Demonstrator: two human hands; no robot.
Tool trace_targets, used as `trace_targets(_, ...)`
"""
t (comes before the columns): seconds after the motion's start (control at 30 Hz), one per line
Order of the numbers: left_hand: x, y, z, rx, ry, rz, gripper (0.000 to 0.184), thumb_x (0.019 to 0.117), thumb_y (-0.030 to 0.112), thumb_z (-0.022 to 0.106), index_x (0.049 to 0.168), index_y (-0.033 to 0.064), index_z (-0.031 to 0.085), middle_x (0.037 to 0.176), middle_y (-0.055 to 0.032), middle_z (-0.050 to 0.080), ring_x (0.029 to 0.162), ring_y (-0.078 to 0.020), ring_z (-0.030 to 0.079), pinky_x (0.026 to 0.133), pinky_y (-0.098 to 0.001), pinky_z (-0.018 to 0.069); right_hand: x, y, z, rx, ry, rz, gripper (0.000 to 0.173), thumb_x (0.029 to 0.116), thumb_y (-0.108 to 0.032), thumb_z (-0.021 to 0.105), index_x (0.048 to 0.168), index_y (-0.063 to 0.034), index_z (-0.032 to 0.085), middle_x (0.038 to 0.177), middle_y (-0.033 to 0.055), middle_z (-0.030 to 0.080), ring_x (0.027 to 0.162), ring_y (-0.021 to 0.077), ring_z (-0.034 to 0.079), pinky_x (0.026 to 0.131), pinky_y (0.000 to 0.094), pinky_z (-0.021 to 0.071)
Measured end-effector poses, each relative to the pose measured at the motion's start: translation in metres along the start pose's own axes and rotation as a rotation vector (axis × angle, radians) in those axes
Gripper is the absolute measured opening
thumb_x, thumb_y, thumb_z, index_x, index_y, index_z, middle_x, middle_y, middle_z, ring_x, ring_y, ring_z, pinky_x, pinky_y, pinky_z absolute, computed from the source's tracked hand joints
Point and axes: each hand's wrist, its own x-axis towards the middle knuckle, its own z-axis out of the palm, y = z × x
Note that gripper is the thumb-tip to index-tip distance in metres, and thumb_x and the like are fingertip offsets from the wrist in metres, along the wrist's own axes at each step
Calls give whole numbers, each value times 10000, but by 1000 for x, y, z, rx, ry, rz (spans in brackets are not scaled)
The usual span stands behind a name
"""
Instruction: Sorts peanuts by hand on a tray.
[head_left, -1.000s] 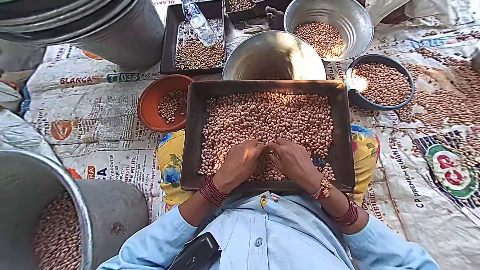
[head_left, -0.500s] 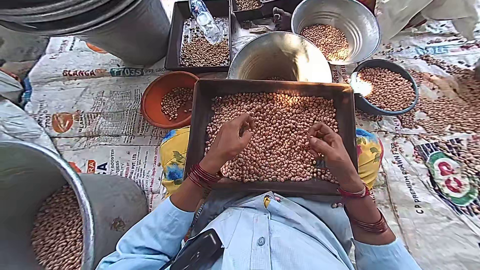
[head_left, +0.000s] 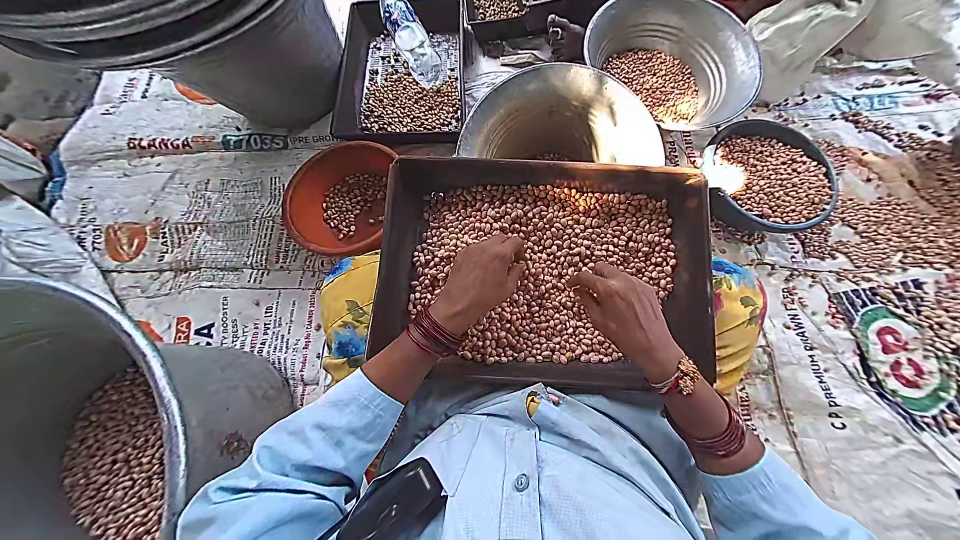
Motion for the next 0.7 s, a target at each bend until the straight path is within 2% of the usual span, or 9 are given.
trace_targets(0.07,-3,-2,-13,-258,-51,-118,106,972,148,662,1027,67,704,743,-55,621,616,-183,570,575,-386,484,4,-1,2,-47,-18,-4,155,947,-77,656,1036,-94,782,852,162,672,713,345,682,599,492,552)
trace_targets(0.17,-15,-9,-27,-662,-149,-180,228,949,63,468,1120,75,618,803,-23,583,574,-75,476,521,-243,394,6,-2,1,-77,-56,4,162,937,-72,676,1063,-82,777,863,179,660,718,358,675,598,489,545)
trace_targets(0.23,-22,-9,-23,-620,-249,-148,214,934,135,530,1097,93,663,764,13,587,589,-59,484,555,-272,414,5,-1,0,-83,-76,2,154,935,-93,686,1062,-79,772,867,182,660,717,359,677,593,490,546)
trace_targets(0.3,-32,2,-17,-466,-353,-95,195,1012,223,569,1099,116,707,735,34,580,604,-57,495,595,-281,449,6,1,1,-74,-94,6,144,948,-141,690,1055,-84,767,868,175,665,727,357,681,599,499,544)
trace_targets(0.43,-48,19,0,-172,-226,35,226,1018,144,549,1098,71,747,904,-132,728,796,-299,695,735,-514,551,8,8,-6,184,-117,107,134,931,-197,732,1016,-101,769,820,98,678,710,262,653,632,471,532)
trace_targets(0.5,-50,20,10,-57,-116,95,209,1004,113,570,1064,66,764,948,-158,748,846,-354,741,712,-553,582,5,14,-10,519,-59,226,83,920,-230,729,963,-158,730,662,-61,546,550,44,457,533,245,387)
trace_targets(0.53,-50,20,13,-11,-90,115,202,1000,101,574,1054,66,766,926,-164,738,831,-365,740,684,-552,583,3,15,-12,712,-42,281,59,927,-209,682,963,-162,685,653,-98,523,532,-9,440,513,180,375)
trace_targets(0.6,-49,21,15,58,-70,140,190,991,91,582,1039,67,764,872,-167,715,787,-366,729,634,-530,577,-1,13,-15,865,-49,357,88,944,-201,563,994,-161,623,714,-102,537,564,-18,476,542,174,420)
trace_targets(0.7,-49,27,13,131,-132,126,177,992,98,593,1069,56,746,903,-181,708,822,-384,723,653,-536,571,-9,-1,-7,575,-129,271,191,966,-220,597,1054,-106,724,758,-35,583,618,52,488,591,262,430)
